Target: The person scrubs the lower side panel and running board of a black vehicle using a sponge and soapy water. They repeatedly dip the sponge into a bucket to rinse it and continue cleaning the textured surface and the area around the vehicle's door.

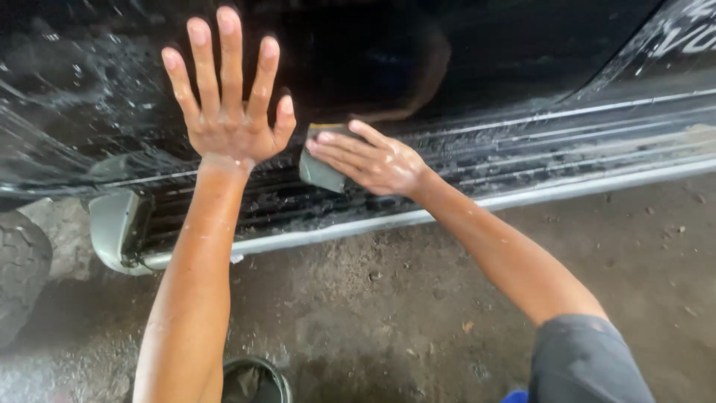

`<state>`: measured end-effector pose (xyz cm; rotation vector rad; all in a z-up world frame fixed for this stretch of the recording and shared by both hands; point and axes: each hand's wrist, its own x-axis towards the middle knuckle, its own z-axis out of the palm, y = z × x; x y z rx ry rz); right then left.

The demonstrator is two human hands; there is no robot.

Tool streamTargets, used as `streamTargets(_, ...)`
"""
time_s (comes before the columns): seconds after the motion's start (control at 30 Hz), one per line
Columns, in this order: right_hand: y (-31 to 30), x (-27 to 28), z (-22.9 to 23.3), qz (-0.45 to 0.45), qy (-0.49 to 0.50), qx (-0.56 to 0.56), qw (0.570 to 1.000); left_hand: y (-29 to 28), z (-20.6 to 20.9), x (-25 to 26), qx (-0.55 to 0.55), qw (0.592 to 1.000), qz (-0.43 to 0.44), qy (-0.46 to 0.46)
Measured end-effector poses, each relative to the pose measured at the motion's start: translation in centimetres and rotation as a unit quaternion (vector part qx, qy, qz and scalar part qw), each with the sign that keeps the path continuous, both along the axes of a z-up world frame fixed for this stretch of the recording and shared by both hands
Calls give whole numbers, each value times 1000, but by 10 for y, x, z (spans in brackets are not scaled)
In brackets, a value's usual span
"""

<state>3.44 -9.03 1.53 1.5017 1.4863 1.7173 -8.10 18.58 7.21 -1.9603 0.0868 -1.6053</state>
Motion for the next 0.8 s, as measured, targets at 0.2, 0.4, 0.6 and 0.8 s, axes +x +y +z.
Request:
streamTargets(0.2,-150,53,11,-105,-106,20,989,0,1,8,0,1000,-15,-19)
streamTargets(0.4,-26,10,21,39,-58,76,995,0,3,5,-4,1000,-21,-16)
streamTargets(0.6,-62,38,8,-76,-164,24,983,0,-1,-2,-15,999,15,29)
streamTargets(0.8,-138,105,-53,-120,-100,65,986,-1,-5,7,-3,1000,-25,-14)
